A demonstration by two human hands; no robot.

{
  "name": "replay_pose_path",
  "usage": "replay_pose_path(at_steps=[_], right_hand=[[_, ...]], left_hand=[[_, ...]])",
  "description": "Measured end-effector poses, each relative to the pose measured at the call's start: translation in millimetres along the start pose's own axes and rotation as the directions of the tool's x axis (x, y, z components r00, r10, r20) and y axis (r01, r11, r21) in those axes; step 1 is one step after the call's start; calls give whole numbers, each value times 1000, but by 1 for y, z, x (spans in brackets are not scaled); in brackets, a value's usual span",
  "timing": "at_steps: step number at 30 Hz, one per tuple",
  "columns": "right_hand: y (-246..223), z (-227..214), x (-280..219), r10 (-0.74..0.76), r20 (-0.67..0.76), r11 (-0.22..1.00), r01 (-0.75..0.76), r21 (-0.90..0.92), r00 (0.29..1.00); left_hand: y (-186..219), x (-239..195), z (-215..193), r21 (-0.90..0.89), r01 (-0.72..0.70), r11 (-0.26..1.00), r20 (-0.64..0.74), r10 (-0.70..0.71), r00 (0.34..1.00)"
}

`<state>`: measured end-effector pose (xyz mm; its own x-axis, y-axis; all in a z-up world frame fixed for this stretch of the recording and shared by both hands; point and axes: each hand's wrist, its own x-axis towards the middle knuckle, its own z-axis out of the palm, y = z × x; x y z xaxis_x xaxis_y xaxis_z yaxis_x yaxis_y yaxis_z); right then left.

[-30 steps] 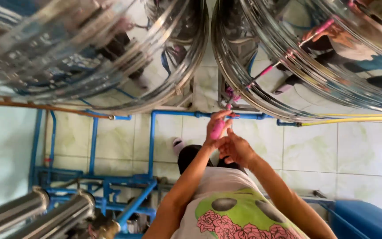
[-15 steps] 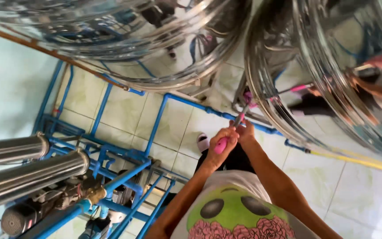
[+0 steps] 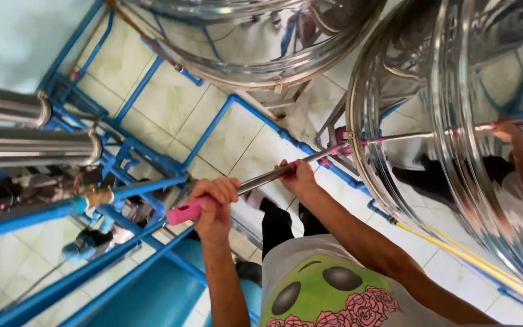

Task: Mopping the floor between industrial water filtration tanks.

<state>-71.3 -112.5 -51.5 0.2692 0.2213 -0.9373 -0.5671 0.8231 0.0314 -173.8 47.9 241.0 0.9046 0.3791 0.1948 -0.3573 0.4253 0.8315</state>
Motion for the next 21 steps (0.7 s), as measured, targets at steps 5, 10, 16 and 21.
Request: replay_pose_path(at_steps=[5,10,16,21], right_hand=[[4,-19,21,57,-34,997,-59,-53,998],[-2,-21,24,88,-47,996,-89,-13,995],[16,-32,51,105,37,993,-102,-64,994],[42,-47,38,103,-7,979,-102,-178,995]], left_hand=[[10,-30,2,43,-19,999,-116,24,993],[-8,-43,-4,33,-6,999,-145,10,989],[-16,-70,-26,21,-112,993,-223,114,968],[-10,-102,-60,-16,-144,990,-347,129,929]])
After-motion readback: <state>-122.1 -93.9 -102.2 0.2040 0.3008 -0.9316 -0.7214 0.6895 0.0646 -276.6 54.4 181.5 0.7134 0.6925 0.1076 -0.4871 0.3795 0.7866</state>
